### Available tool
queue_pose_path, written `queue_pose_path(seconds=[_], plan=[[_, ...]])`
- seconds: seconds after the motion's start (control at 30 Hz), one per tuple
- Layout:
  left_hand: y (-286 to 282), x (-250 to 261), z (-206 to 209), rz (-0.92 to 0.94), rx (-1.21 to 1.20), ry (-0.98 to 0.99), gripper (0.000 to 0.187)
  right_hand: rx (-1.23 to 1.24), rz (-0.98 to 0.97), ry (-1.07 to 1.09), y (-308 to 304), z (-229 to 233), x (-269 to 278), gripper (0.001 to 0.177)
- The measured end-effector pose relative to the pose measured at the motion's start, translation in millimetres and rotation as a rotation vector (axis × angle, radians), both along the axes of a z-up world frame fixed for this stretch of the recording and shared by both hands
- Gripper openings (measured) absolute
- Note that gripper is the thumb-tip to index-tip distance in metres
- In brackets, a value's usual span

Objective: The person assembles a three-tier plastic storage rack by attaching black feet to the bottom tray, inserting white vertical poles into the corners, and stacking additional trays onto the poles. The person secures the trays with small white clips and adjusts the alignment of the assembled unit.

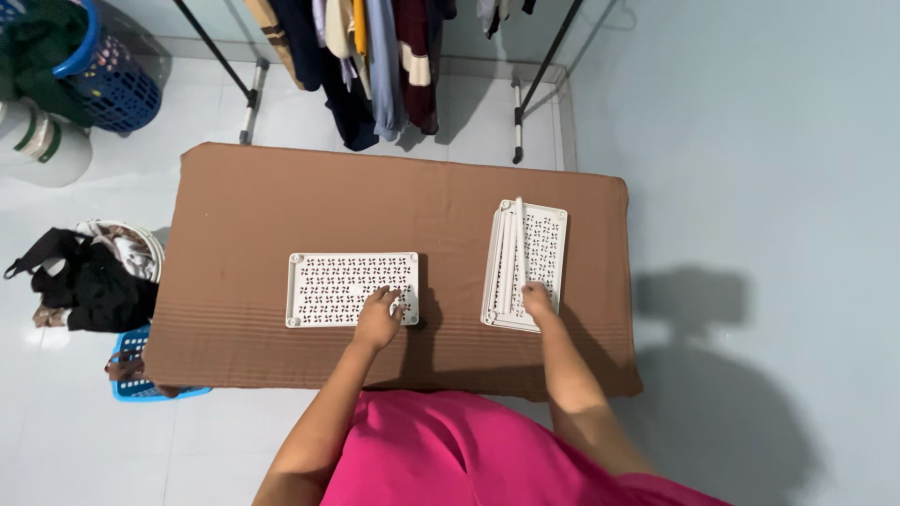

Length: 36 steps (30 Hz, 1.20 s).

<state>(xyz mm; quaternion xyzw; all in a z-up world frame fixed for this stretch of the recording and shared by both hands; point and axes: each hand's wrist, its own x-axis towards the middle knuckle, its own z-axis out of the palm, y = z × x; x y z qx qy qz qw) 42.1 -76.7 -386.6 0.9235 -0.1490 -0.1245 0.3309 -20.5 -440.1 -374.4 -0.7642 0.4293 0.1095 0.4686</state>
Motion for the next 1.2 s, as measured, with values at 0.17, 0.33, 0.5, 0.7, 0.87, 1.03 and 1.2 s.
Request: queue_pose_path(seconds=[0.17,0.33,0.5,0.7,0.87,1.03,1.2], plan=[[9,-5,11,0.049,-0.083,0.062,0.038,0.169,-0.019,-0.302,11,12,13,0.029],[11,-9,32,0.081,-0.162,-0.12,0.057,0.597,0.043,-0.561,29,0,25,0.028],[-1,6,77,0.364,-0.679,-0.138,0.054,0.692,0.24,-0.541,33,16,35,0.031],[14,18,128,0.446,-1.049,-0.048,0.029,0.784,0.317,-0.655,37,51,43,0.028],[38,7,132,0.435,-1.033,-0.028,0.024,0.984,0.041,-0.807,53,74,57,0.02],[61,6,115,0.49,-1.102,0.141,0.018,1.041,0.082,-0.86,97,99,78,0.016],[93,9,81,0.674,-1.098,0.177,0.027,0.961,0.287,-0.818,155,125,94,0.019]])
